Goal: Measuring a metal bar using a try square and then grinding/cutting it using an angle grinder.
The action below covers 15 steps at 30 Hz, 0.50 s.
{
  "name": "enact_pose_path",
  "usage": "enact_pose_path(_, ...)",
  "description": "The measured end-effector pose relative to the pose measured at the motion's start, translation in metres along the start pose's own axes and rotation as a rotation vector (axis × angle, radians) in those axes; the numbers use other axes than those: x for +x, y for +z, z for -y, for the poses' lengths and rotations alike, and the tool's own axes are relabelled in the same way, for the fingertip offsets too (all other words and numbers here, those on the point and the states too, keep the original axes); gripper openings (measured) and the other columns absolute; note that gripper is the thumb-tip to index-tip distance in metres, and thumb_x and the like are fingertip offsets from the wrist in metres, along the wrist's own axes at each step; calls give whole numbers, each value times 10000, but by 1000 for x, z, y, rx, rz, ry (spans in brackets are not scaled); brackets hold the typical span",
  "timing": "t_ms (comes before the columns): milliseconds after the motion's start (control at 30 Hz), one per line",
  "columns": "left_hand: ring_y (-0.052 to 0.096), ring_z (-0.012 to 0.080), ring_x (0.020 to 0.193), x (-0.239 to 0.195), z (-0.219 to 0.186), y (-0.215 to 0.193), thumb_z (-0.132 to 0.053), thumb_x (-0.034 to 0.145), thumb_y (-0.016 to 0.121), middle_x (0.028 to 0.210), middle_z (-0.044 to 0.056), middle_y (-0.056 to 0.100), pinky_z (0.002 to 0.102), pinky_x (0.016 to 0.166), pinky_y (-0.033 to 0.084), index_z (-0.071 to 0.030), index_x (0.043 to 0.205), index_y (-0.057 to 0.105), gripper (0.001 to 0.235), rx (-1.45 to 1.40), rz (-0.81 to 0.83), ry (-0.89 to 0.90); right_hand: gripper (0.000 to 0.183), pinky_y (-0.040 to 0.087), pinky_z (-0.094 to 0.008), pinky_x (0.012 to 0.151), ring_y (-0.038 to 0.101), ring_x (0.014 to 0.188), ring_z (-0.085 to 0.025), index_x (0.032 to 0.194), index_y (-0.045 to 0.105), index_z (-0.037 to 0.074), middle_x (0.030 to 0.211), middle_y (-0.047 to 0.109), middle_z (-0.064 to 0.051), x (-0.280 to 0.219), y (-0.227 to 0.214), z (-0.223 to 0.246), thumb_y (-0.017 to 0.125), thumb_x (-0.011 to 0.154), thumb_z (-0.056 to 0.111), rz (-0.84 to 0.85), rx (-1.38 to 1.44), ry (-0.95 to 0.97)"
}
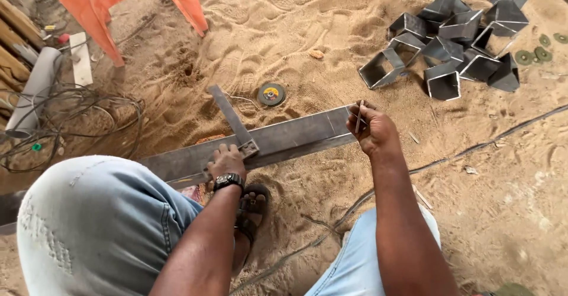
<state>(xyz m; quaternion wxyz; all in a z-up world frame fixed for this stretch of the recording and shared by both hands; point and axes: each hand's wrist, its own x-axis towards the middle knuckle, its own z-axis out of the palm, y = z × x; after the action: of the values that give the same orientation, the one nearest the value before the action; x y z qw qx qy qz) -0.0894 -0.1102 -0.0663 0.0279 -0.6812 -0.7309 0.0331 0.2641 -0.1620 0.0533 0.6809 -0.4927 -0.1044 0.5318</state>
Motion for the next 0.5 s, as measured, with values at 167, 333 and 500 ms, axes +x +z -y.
enact_pose_path(167, 614, 213, 1044, -17, -19, -8, -278, 1003, 636, 1181, 68, 621, 399, 873, 557, -187, 1255, 634, 267, -212, 31, 184, 250, 655, -333, 710, 737, 821, -200, 1225, 647, -14, 971, 752, -134, 4, -3, -6, 581, 1007, 91, 0, -27, 14)
enact_pose_path(333, 637, 187, 1018, -19, -74, 36, -238, 932, 768, 1145, 45, 666, 370, 893, 557, -166, 1193, 676, 286, -213, -192, 428, 236, 658, -339, 716, 730, 817, -206, 1221, 635, -4, 976, 746, -135, 11, -4, -10, 582, 1005, 75, 8, -29, -11)
enact_pose_path(500, 619, 207, 1113, -36, -105, 3, -329, 807, 827, 1206, 35, 654, 409, 937, 535, -171, 1308, 636, 559, -209, -194, 558, 237, 656, -336, 711, 731, 814, -204, 1219, 643, -11, 974, 747, -140, 12, -8, -10, 587, 1003, 68, -8, -70, -9)
